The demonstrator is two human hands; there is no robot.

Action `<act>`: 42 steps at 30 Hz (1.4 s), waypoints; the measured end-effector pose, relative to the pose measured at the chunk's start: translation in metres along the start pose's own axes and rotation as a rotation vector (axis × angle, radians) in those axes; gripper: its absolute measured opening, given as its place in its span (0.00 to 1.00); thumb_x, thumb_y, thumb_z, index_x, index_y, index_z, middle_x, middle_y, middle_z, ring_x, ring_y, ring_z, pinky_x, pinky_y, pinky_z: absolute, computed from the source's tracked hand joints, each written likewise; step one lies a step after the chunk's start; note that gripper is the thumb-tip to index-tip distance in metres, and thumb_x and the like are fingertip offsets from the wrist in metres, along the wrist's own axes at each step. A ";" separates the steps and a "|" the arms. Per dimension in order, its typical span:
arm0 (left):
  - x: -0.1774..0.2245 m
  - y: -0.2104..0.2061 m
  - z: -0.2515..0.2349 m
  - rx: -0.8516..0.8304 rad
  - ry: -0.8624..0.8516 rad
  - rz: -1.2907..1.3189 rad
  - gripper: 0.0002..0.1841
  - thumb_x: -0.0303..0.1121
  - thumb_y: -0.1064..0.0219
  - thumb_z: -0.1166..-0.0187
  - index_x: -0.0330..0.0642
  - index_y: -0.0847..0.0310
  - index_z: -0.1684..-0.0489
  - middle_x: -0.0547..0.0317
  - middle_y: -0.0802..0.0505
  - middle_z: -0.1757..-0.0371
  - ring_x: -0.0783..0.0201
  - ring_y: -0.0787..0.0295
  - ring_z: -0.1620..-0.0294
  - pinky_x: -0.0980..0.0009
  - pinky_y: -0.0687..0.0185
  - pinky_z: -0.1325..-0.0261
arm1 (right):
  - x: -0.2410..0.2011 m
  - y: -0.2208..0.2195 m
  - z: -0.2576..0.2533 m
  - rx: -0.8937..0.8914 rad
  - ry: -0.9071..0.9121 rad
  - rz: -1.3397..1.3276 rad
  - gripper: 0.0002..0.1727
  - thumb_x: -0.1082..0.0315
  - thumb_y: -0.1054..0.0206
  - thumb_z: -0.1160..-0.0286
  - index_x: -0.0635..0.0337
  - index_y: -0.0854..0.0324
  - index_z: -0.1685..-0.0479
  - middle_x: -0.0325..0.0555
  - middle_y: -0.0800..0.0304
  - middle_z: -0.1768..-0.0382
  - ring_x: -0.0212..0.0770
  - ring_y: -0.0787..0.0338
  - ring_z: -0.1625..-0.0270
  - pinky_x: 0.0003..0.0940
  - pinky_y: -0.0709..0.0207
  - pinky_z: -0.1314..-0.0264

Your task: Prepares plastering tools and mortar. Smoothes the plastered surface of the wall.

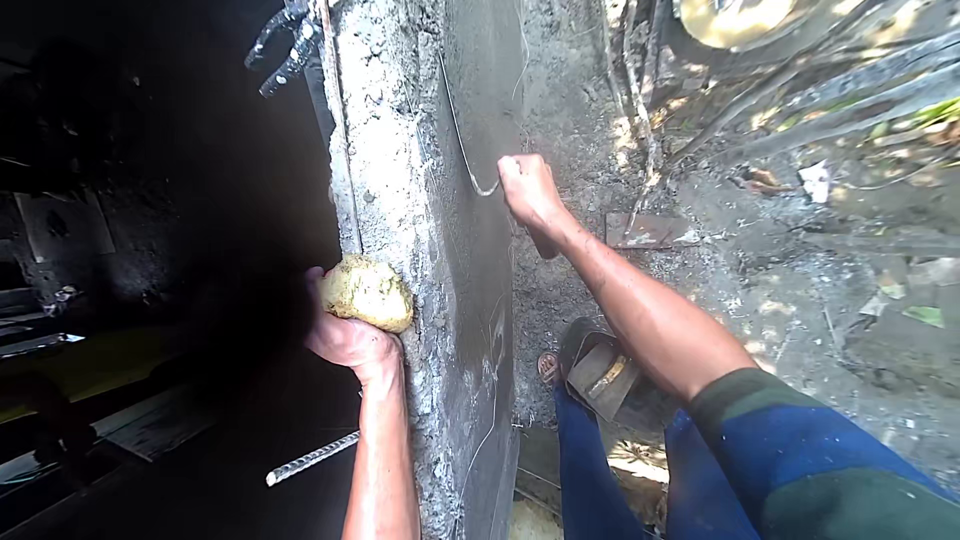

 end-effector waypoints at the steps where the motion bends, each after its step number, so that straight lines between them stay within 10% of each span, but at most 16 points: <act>1: 0.001 0.000 -0.001 0.006 0.000 -0.015 0.20 0.31 0.59 0.09 0.41 0.16 0.53 0.63 0.09 0.60 0.68 0.10 0.54 0.66 0.13 0.46 | 0.003 -0.002 0.011 -0.007 -0.013 -0.002 0.28 0.48 0.53 0.14 0.54 0.22 0.80 0.43 0.22 0.83 0.44 0.19 0.79 0.50 0.26 0.75; 42: 0.002 -0.001 0.002 0.002 -0.084 -0.165 0.17 0.28 0.60 0.12 0.36 0.21 0.52 0.59 0.12 0.57 0.68 0.13 0.50 0.66 0.16 0.42 | 0.032 -0.022 0.034 -0.047 -0.070 -0.014 0.25 0.51 0.50 0.13 0.56 0.16 0.72 0.49 0.14 0.73 0.50 0.12 0.65 0.57 0.22 0.63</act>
Point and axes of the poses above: each hand's wrist, its own z-axis away from the middle knuckle, its own y-axis out of the back of the hand, x = y × z, the point moved 7 cm from there along -z, towards the middle knuckle
